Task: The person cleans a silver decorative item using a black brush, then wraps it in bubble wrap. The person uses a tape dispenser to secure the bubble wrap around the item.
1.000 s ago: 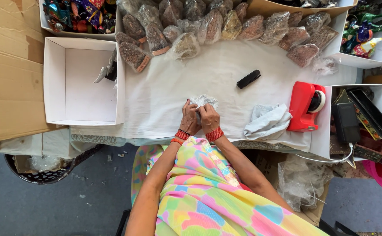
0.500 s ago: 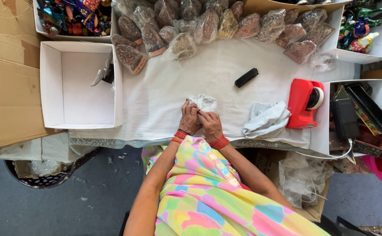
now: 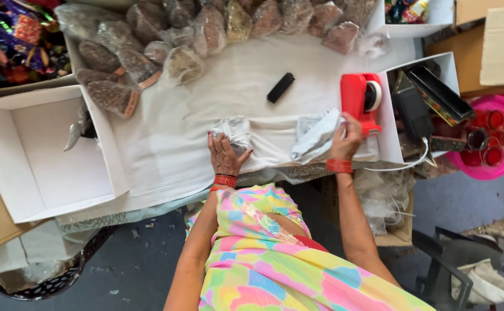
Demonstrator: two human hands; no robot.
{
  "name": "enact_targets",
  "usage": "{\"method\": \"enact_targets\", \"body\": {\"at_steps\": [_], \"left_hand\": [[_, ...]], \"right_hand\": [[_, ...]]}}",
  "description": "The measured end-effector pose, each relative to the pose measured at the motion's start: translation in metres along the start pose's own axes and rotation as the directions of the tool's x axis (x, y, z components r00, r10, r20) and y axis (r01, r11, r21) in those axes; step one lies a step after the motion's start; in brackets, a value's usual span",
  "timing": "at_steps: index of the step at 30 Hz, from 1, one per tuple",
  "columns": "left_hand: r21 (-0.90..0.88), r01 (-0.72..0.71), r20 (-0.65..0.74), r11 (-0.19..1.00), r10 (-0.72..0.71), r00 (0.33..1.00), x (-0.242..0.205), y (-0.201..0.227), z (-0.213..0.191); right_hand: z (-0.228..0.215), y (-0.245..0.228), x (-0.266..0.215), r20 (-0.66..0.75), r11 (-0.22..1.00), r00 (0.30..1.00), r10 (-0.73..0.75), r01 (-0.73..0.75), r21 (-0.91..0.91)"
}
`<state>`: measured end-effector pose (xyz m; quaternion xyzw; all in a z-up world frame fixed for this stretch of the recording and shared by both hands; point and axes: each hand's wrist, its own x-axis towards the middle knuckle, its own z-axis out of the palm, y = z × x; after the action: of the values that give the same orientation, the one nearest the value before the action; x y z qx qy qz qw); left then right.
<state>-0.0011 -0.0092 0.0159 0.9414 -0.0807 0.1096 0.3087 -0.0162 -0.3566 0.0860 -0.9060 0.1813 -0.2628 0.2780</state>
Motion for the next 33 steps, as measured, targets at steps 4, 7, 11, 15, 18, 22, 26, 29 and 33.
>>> {"method": "enact_targets", "body": {"at_steps": [4, 7, 11, 15, 18, 22, 26, 29, 33], "left_hand": [[-0.004, -0.001, -0.035, 1.0, 0.001, 0.999, 0.001, 0.001, 0.008], [-0.008, 0.012, -0.029, 1.0, -0.013, 1.0, -0.002, -0.001, 0.005], [-0.009, 0.014, 0.006, 1.0, -0.014, 1.0, -0.006, 0.0, -0.007], [-0.008, 0.008, 0.047, 1.0, -0.008, 0.999, -0.007, 0.004, -0.011], [-0.005, 0.027, 0.068, 1.0, -0.026, 0.997, -0.004, 0.004, -0.008], [-0.019, 0.023, 0.096, 1.0, -0.021, 0.995, -0.006, -0.001, -0.008], [-0.049, 0.014, 0.1, 0.999, -0.009, 0.995, -0.007, -0.006, -0.01], [-0.059, 0.007, 0.101, 0.998, -0.001, 0.995, -0.006, -0.007, -0.008], [-0.058, -0.017, 0.066, 0.998, 0.021, 0.998, -0.006, -0.007, -0.006]], "right_hand": [[-0.027, 0.083, 0.016, -0.119, 0.876, 0.875, 0.469, -0.445, 0.184], [-0.028, 0.177, 0.008, -0.136, 0.947, 0.976, 0.168, -0.199, -0.254], [-0.032, 0.204, 0.02, 0.164, 0.943, 0.982, 0.091, -0.032, -0.332], [-0.044, 0.18, 0.032, 0.212, 0.938, 0.92, 0.328, -0.29, -0.192], [-0.049, 0.193, 0.038, 0.305, 0.896, 0.849, 0.432, -0.443, -0.036], [-0.057, 0.192, 0.04, 0.338, 0.85, 0.824, 0.456, -0.515, 0.109], [-0.061, 0.174, 0.035, 0.313, 0.815, 0.811, 0.494, -0.557, 0.158], [-0.069, 0.148, 0.035, 0.246, 0.777, 0.811, 0.53, -0.581, 0.241], [-0.084, 0.117, 0.029, 0.122, 0.984, 0.978, 0.167, -0.158, -0.086]]}}
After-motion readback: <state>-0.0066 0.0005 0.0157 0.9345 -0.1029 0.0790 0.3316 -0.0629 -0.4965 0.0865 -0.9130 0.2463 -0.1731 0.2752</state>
